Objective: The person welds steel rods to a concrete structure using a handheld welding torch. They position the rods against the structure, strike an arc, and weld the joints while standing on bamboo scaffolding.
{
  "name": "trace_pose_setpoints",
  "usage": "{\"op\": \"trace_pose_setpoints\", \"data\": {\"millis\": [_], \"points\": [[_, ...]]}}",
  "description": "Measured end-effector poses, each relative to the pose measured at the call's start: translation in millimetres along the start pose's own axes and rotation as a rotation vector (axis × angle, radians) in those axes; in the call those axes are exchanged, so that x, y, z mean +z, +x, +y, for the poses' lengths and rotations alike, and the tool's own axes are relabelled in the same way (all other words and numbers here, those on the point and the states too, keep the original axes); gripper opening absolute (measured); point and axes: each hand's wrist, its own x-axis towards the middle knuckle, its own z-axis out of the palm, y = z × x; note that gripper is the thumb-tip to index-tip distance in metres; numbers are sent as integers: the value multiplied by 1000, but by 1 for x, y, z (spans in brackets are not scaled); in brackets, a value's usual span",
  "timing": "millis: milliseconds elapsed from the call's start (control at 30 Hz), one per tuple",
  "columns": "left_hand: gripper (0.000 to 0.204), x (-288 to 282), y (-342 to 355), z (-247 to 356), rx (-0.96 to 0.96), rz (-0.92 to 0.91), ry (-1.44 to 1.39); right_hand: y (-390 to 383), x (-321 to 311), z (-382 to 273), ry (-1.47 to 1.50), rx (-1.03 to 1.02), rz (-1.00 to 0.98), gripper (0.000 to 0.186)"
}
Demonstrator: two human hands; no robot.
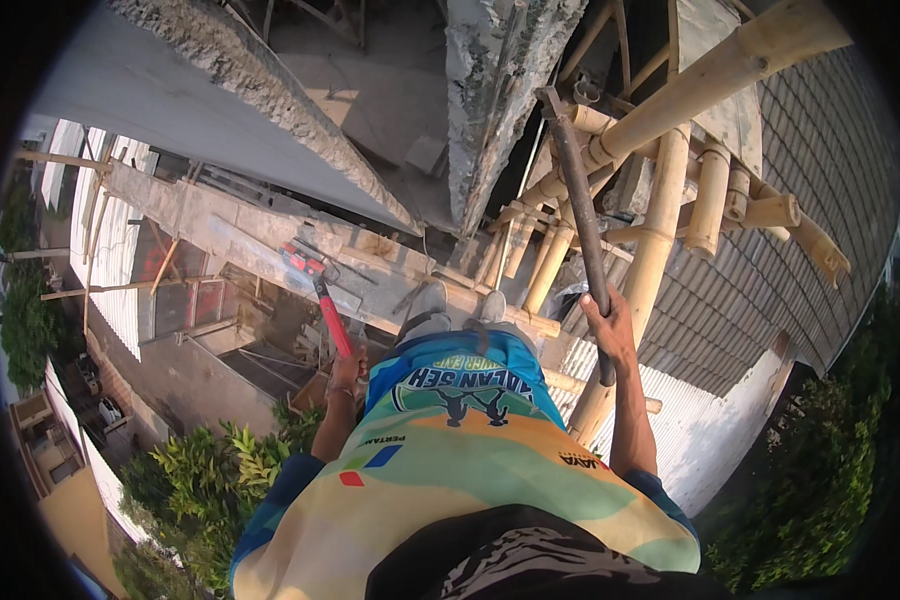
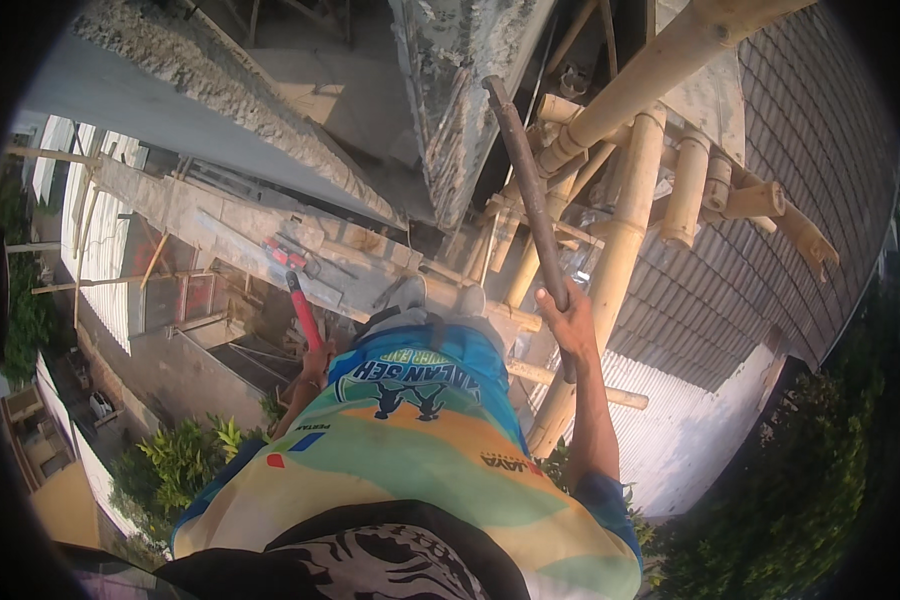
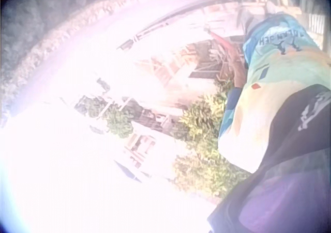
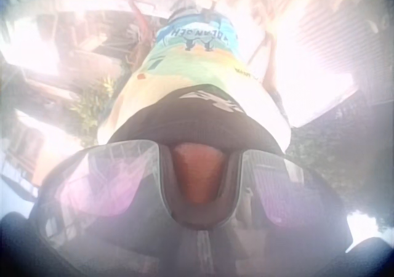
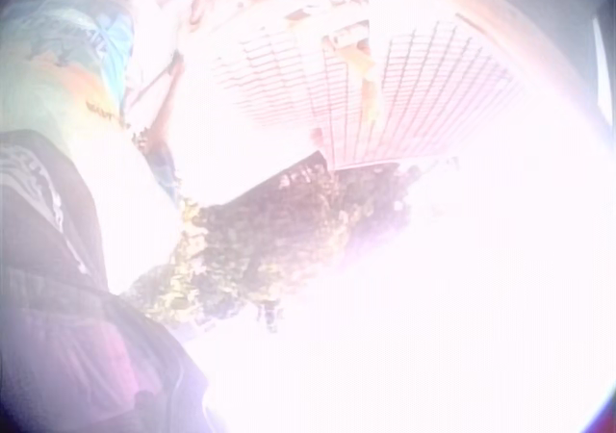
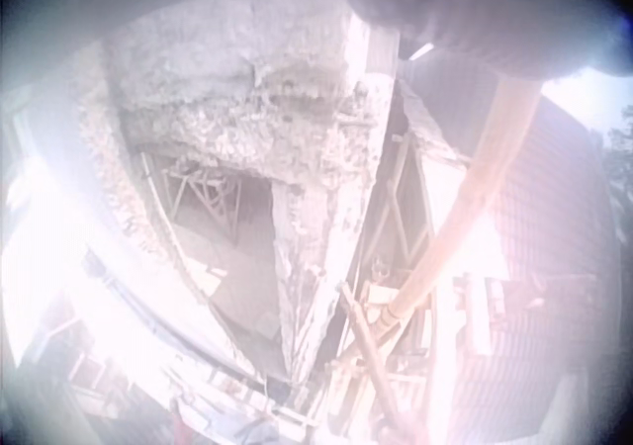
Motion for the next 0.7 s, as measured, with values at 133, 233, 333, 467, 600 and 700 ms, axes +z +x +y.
{"op": "trace_pose_setpoints", "data": {"millis": [133,233,333,467,600,700], "points": [[19,0,-2,-18,-36,49,-115,5,-15,-4,-52,-57,-3,47],[22,1,0,-24,-33,72,-116,7,-26,-11,-62,-8,-17,44],[24,4,1,-19,28,39,-101,13,-35,-19,-100,-25,-45,44],[25,12,-9,-4,107,84,-61,23,-45,-28,-209,-57,-63,45],[25,19,-18,17,276,79,118,26,-47,-32,-188,-70,-85,44],[26,25,-12,29,353,46,177,16,-41,-40,-147,-33,-83,50]]}}
